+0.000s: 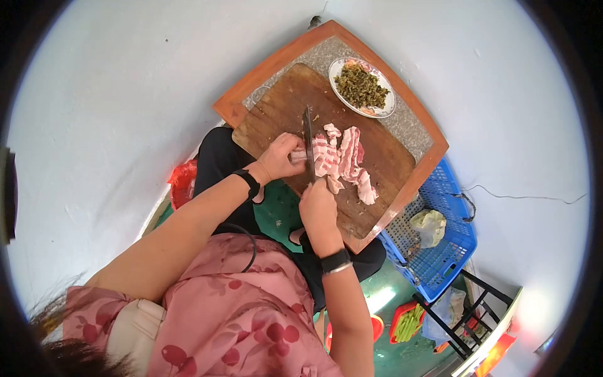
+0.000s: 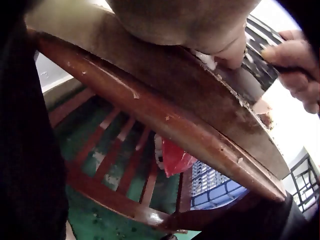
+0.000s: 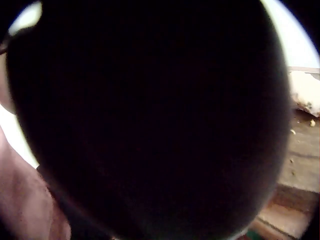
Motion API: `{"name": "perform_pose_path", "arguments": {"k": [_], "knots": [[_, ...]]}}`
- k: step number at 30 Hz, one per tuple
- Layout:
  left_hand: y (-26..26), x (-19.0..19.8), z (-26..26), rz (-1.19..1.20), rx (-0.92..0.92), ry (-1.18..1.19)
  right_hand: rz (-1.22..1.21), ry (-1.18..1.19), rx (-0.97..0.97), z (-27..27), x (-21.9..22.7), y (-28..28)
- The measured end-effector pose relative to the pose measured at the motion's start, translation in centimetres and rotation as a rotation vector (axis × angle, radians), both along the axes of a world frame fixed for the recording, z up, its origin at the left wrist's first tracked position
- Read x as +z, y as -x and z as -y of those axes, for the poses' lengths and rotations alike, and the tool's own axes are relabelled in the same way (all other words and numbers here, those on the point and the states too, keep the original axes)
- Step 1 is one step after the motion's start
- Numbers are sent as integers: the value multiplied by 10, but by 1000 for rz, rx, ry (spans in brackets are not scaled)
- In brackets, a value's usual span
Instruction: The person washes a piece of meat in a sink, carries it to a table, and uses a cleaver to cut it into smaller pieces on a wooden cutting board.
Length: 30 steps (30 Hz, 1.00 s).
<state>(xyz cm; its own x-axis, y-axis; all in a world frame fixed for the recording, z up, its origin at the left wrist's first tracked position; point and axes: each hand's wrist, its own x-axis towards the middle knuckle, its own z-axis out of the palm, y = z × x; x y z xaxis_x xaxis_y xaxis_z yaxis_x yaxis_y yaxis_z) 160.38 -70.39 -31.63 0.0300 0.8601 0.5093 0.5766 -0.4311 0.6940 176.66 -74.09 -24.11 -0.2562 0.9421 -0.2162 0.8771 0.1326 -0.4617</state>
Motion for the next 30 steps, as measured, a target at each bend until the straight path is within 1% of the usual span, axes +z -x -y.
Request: {"name": "perform_pose_path", "arguments": {"k": [2, 5, 8, 9, 10, 12, 14, 15, 18, 21, 25, 28, 30], "knots": [[1, -1, 1, 16, 2, -5, 45, 128, -48, 9, 12, -6], [2, 2, 2, -25, -62, 15, -28, 6, -5, 0, 3, 1], [3, 1, 3, -17, -101, -16, 18, -61, 30, -27, -4, 19], [5, 5, 3, -30, -102, -4, -53, -63, 36, -33, -7, 21], [5, 9, 3, -40, -105, 5, -58, -56, 24, -36, -8, 20], [1, 11, 2, -20, -112, 1, -53, -43, -1, -36, -5, 13], [4, 3, 4, 17, -101, -18, -93, -52, -25, -35, -3, -1], [4, 2, 6, 76, -112, 20, -113, -54, -39, -34, -1, -5], [5, 1, 7, 53, -123, 46, -142, -41, -100, -25, 8, -10], [6, 7, 8, 43, -114, 35, -175, -80, -88, -18, 15, -5], [5, 5, 7, 25, -88, 29, -191, -82, -84, -19, 24, 2], [4, 6, 7, 24, -94, 59, -223, -96, -94, -20, 19, 5], [5, 5, 7, 35, -86, 48, -193, -78, -93, -21, 17, 6]]}}
